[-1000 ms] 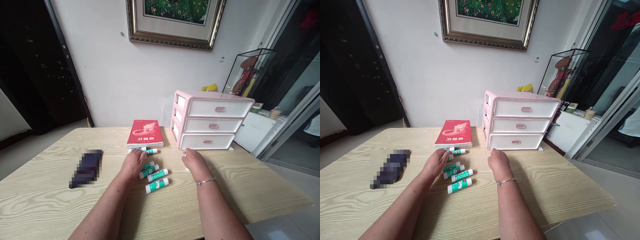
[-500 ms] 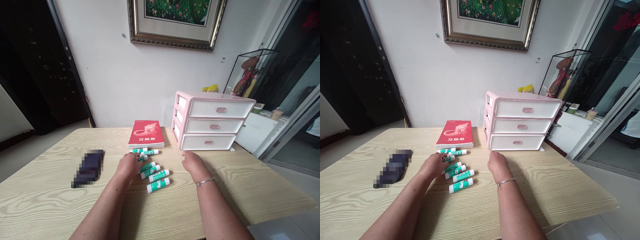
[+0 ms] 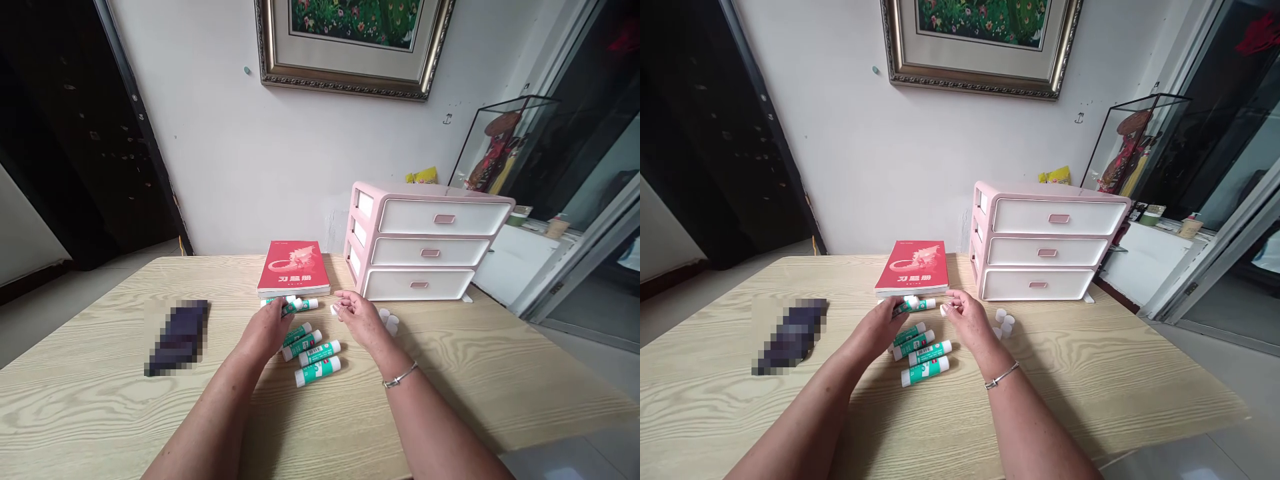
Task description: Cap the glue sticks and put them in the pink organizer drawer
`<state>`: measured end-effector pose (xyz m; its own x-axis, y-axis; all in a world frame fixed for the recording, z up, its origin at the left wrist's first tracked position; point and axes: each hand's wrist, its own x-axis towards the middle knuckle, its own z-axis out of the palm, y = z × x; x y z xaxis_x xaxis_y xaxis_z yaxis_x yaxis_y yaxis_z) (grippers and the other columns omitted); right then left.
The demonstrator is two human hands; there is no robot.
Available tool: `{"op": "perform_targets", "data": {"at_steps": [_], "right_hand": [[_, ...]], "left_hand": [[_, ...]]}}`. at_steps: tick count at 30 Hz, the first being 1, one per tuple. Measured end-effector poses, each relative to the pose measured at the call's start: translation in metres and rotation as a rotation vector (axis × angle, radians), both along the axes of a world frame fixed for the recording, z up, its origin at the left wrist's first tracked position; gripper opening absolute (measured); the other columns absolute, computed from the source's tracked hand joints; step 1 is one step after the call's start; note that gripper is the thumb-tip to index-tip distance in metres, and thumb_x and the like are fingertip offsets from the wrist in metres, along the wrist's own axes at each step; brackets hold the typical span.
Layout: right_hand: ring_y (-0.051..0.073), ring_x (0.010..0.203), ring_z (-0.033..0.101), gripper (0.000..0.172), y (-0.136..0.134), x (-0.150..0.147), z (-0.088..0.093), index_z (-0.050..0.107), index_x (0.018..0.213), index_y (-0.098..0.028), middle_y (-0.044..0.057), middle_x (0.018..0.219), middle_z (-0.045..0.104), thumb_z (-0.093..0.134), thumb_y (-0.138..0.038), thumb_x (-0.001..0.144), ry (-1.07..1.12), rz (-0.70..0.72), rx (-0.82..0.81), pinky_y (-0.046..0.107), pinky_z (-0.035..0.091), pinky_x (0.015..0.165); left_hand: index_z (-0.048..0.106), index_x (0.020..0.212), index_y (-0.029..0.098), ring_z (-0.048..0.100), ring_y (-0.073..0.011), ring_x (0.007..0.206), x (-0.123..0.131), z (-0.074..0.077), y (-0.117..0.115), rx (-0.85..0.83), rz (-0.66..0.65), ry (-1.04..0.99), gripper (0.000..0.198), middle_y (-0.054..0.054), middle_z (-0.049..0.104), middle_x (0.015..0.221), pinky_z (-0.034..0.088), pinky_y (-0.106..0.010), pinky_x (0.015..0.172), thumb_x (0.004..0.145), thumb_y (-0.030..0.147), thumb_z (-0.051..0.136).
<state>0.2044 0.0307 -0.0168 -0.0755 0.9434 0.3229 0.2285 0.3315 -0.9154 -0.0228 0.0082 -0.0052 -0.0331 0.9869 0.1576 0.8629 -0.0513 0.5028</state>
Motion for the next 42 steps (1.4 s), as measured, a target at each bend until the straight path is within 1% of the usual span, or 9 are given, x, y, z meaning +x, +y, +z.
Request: {"op": "perform_targets", "data": {"at_steps": [4, 8, 13, 18, 25, 27, 30, 34, 42], "right_hand": [[0.018, 0.084, 0.067, 0.048, 0.001, 0.003, -0.008, 0.064, 0.124, -0.020, 0.009, 0.104, 0.072, 0.068, -0.044, 0.083, 0.122, 0.030, 0.025, 0.030, 0.054, 0.072], [0.021, 0.090, 0.067, 0.055, 0.004, 0.009, -0.010, 0.062, 0.128, -0.020, 0.011, 0.108, 0.072, 0.069, -0.049, 0.082, 0.162, 0.045, 0.026, 0.031, 0.055, 0.071], [0.021, 0.094, 0.068, 0.055, -0.001, 0.002, 0.002, 0.062, 0.128, -0.022, 0.013, 0.116, 0.070, 0.072, -0.048, 0.081, 0.201, 0.073, 0.016, 0.030, 0.056, 0.070], [0.022, 0.096, 0.069, 0.049, -0.018, -0.008, 0.022, 0.066, 0.121, -0.022, 0.012, 0.113, 0.072, 0.072, -0.050, 0.081, 0.181, 0.120, 0.033, 0.034, 0.058, 0.079], [0.023, 0.096, 0.069, 0.048, -0.032, -0.023, 0.042, 0.069, 0.114, -0.022, 0.011, 0.110, 0.074, 0.071, -0.054, 0.078, 0.202, 0.121, 0.091, 0.039, 0.057, 0.085], [0.022, 0.097, 0.069, 0.047, -0.034, -0.025, 0.042, 0.068, 0.115, -0.022, 0.011, 0.112, 0.074, 0.069, -0.052, 0.079, 0.204, 0.138, 0.093, 0.038, 0.057, 0.086], [0.021, 0.098, 0.068, 0.046, -0.032, -0.023, 0.035, 0.067, 0.120, -0.020, 0.011, 0.115, 0.073, 0.067, -0.048, 0.083, 0.200, 0.143, 0.104, 0.036, 0.055, 0.087], [0.020, 0.105, 0.066, 0.044, -0.028, -0.016, 0.025, 0.063, 0.129, -0.021, 0.010, 0.122, 0.070, 0.063, -0.042, 0.090, 0.154, 0.172, 0.138, 0.036, 0.052, 0.094], [0.020, 0.107, 0.067, 0.041, -0.032, -0.017, 0.022, 0.061, 0.133, -0.021, 0.010, 0.125, 0.069, 0.057, -0.037, 0.095, 0.059, 0.195, 0.190, 0.035, 0.054, 0.093]], "left_hand": [[0.060, 0.118, 0.021, 0.067, -0.0239, 0.100, 0.024, -0.002, -0.004, 0.122, -0.053, -0.215, 0.031, -0.010, 0.073, 0.109, 0.049, -0.031, 0.084, 0.092, 0.037, 0.059], [0.058, 0.120, 0.022, 0.066, -0.0222, 0.102, 0.041, 0.003, -0.014, 0.191, -0.066, -0.304, 0.031, -0.010, 0.071, 0.113, 0.050, -0.032, 0.087, 0.091, 0.031, 0.062], [0.058, 0.125, 0.021, 0.062, -0.0227, 0.107, 0.044, 0.015, -0.028, 0.254, -0.187, -0.352, 0.034, -0.010, 0.068, 0.119, 0.049, -0.033, 0.091, 0.093, 0.032, 0.054], [0.063, 0.125, 0.021, 0.062, -0.0224, 0.100, 0.042, 0.030, -0.038, 0.141, -0.218, -0.460, 0.039, -0.007, 0.069, 0.111, 0.049, -0.033, 0.087, 0.088, 0.029, 0.052], [0.065, 0.105, 0.016, 0.059, -0.0198, 0.079, 0.038, 0.054, -0.051, -0.028, -0.178, -0.494, 0.029, -0.004, 0.067, 0.086, 0.043, -0.028, 0.069, 0.083, 0.028, 0.050], [0.064, 0.103, 0.016, 0.057, -0.0187, 0.076, 0.038, 0.054, -0.052, -0.040, -0.171, -0.521, 0.028, -0.002, 0.064, 0.082, 0.042, -0.027, 0.067, 0.082, 0.029, 0.050], [0.063, 0.099, 0.018, 0.055, -0.0173, 0.072, 0.038, 0.047, -0.048, -0.045, -0.196, -0.540, 0.026, 0.000, 0.061, 0.077, 0.041, -0.026, 0.065, 0.083, 0.031, 0.048], [0.063, 0.105, 0.020, 0.056, -0.0169, 0.073, 0.037, 0.036, -0.039, -0.063, -0.237, -0.531, 0.029, 0.001, 0.063, 0.080, 0.042, -0.025, 0.066, 0.081, 0.026, 0.048], [0.061, 0.102, 0.022, 0.055, -0.0171, 0.074, 0.034, 0.030, -0.035, -0.023, -0.266, -0.389, 0.027, 0.001, 0.061, 0.079, 0.040, -0.025, 0.066, 0.080, 0.024, 0.045]]}}
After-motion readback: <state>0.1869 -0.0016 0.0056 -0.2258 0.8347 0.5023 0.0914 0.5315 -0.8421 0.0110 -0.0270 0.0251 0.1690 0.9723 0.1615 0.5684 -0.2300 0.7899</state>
